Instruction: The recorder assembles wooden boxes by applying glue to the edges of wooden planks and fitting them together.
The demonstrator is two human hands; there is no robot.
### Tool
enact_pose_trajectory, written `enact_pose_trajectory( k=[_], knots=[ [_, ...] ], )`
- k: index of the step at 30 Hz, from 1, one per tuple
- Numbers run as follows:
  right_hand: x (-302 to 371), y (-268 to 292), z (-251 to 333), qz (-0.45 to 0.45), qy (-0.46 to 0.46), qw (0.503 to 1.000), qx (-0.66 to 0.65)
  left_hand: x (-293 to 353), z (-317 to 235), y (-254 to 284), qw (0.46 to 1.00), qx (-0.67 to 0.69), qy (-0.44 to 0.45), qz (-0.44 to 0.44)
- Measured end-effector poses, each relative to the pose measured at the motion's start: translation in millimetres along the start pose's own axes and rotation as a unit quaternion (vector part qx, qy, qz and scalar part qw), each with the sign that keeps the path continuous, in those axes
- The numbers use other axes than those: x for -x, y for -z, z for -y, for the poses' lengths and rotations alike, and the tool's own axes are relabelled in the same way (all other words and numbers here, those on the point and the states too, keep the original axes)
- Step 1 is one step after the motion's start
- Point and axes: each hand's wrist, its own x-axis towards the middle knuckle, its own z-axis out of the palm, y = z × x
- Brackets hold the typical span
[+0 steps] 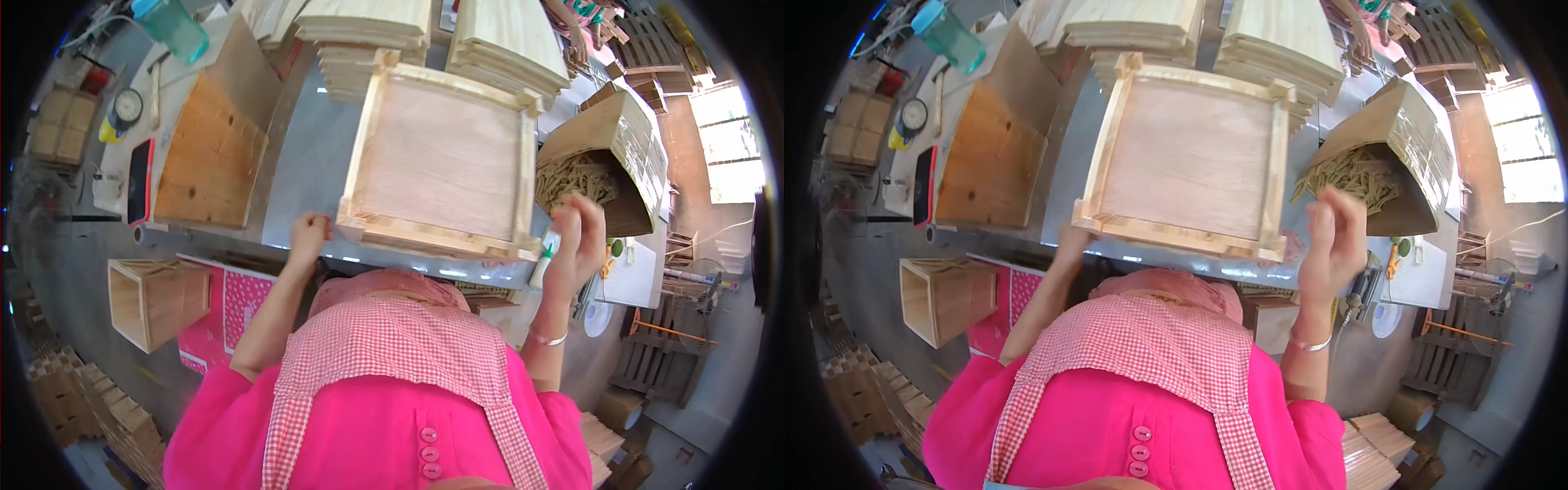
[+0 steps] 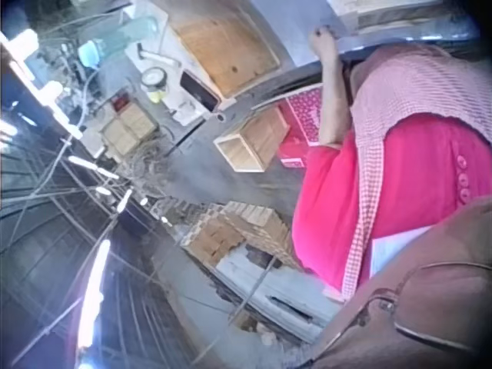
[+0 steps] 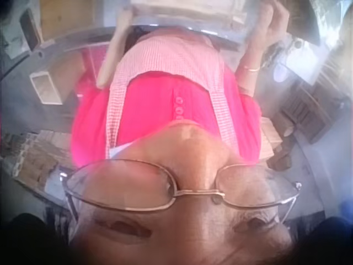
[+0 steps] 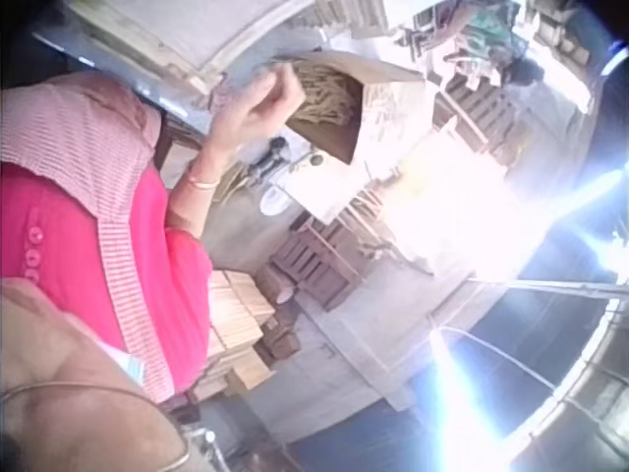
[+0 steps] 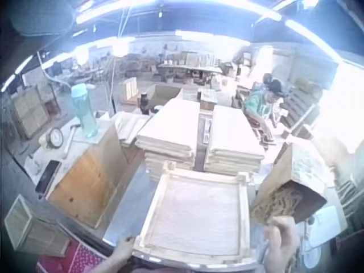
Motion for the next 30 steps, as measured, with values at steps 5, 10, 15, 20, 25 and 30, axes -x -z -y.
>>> enact_pose_trajectory(
  k=[5, 10, 15, 20, 25, 30],
  knots=[
    [-78.7, -12.7, -36.8, -0.005, 0.023, 0.993, -0.111, -9.1, -157.8, -38.7, 0.966, 0.207, -0.152, -0.015],
    [-111.4, -54.9, -38.8, 0.037, 0.038, 0.995, -0.083, -51.3, -245.8, -56.8, 0.929, 0.303, -0.176, 0.119],
    [-113.5, -74.1, -42.4, 0.019, 0.029, 0.994, -0.100, -71.6, -249.9, -75.2, 0.945, 0.175, -0.256, 0.099],
    [-98.3, -72.5, -40.1, -0.002, -0.010, 0.992, -0.122, -83.7, -240.0, -77.3, 0.938, 0.171, -0.291, 0.081],
    [-116.3, -66.6, -50.4, 0.013, -0.007, 0.992, -0.123, -68.1, -242.5, -84.9, 0.933, 0.170, -0.308, 0.077],
    [-111.8, -63.4, -44.7, 0.008, 0.009, 0.995, -0.097, -56.7, -252.9, -86.3, 0.911, 0.304, -0.245, 0.137]
  ],
)
